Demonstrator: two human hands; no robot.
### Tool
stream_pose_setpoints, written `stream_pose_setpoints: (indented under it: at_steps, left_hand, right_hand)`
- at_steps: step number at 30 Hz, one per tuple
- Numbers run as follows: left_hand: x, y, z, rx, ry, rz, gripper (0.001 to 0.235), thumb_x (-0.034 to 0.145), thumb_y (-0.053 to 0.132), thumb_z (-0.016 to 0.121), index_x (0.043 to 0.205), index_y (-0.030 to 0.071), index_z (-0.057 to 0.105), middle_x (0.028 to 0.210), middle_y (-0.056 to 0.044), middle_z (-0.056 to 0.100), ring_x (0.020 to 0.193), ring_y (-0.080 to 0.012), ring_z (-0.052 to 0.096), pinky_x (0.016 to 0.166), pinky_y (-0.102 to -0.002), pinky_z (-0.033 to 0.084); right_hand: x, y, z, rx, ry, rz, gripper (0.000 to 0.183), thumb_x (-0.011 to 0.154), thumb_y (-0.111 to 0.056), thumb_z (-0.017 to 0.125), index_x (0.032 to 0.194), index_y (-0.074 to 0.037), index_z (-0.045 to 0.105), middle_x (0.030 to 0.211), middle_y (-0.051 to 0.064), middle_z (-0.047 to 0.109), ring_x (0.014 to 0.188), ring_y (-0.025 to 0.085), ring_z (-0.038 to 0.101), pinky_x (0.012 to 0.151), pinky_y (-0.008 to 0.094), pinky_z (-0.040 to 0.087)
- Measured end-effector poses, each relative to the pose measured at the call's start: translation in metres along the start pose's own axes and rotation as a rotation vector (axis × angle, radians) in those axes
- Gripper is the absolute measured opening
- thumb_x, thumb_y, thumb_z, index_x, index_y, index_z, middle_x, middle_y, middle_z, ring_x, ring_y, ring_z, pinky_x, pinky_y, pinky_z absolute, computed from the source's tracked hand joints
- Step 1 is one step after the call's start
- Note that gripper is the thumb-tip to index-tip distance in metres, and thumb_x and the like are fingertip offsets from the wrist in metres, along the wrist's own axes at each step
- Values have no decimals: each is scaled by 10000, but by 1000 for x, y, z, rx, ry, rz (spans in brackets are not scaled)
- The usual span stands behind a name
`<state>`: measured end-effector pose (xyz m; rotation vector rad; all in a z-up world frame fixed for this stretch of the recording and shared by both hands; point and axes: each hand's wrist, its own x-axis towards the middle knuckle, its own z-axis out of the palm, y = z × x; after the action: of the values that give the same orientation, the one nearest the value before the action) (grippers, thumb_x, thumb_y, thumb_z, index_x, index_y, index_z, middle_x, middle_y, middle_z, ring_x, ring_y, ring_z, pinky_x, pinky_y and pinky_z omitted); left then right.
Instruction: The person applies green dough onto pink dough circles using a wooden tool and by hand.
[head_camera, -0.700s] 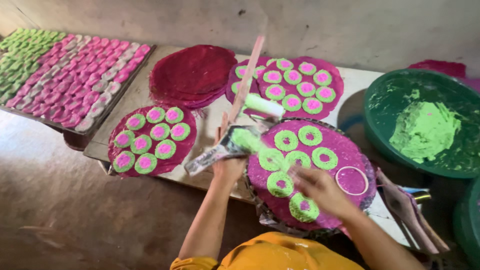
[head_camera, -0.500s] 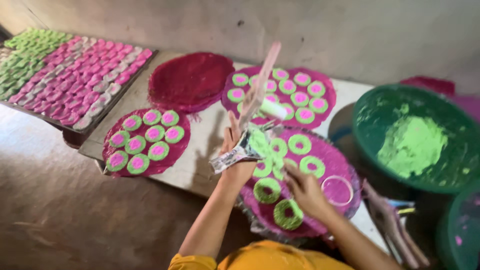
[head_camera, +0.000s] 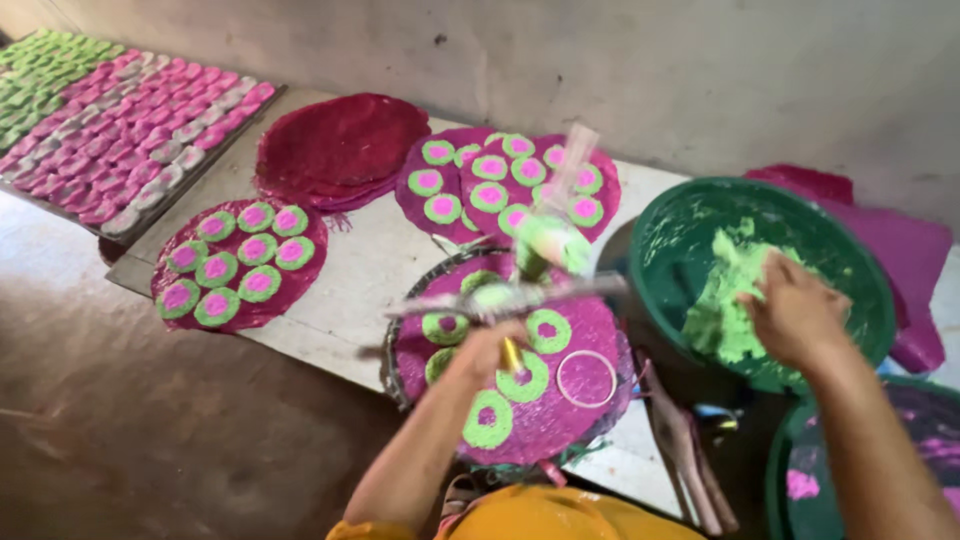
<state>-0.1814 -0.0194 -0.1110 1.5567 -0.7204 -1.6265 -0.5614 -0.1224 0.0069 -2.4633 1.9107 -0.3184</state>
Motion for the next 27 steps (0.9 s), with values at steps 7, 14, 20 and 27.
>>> stream_pose_setpoints:
  at_steps: [7, 14, 20, 27]
  left_hand:
    - [-66, -24, 100, -731, -955, 45, 441, 812, 48, 633, 1240, -59, 635, 1101, -132, 712, 1035, -220, 698, 967, -322, 586]
    - [-160, 40, 33, 57, -394, 301, 366, 868, 88, 755, 1206, 20, 632, 977, -116, 726, 776, -191, 735, 649, -333, 639]
    - [-191, 39, 20, 118, -443, 703, 261, 934, 139, 800, 1149, 32, 700, 953, -126, 729, 827, -177, 704, 731, -353, 589]
    - [-178, 34, 18, 565, -231, 531, 462, 762, 297, 814, 1173, 110, 722, 1089, -101, 745, 1021, -235, 702, 884, -403, 563]
  right_hand:
    - [-37, -117, -13, 2078, -170, -540, 926, 1033, -445, 658, 1701, -217, 59, 1591, 227, 454, 1281, 356, 596, 974, 516, 576]
    - [-60, -133, -59, 1376, -95, -1055, 728, 1205, -159, 512, 1733, -274, 25, 1643, 292, 437, 1280, 400, 758, 983, 459, 622]
    - [-89, -168, -62, 887, 241, -1266, 854, 821, -118, 619, 1604, -205, 290, 1308, 299, 615, 1136, 446, 714, 895, 454, 628]
    - [-114, -180, -21, 969, -128, -706, 782, 966, -281, 661, 1600, -23, 282, 1428, 227, 537, 1311, 321, 553, 1096, 397, 425]
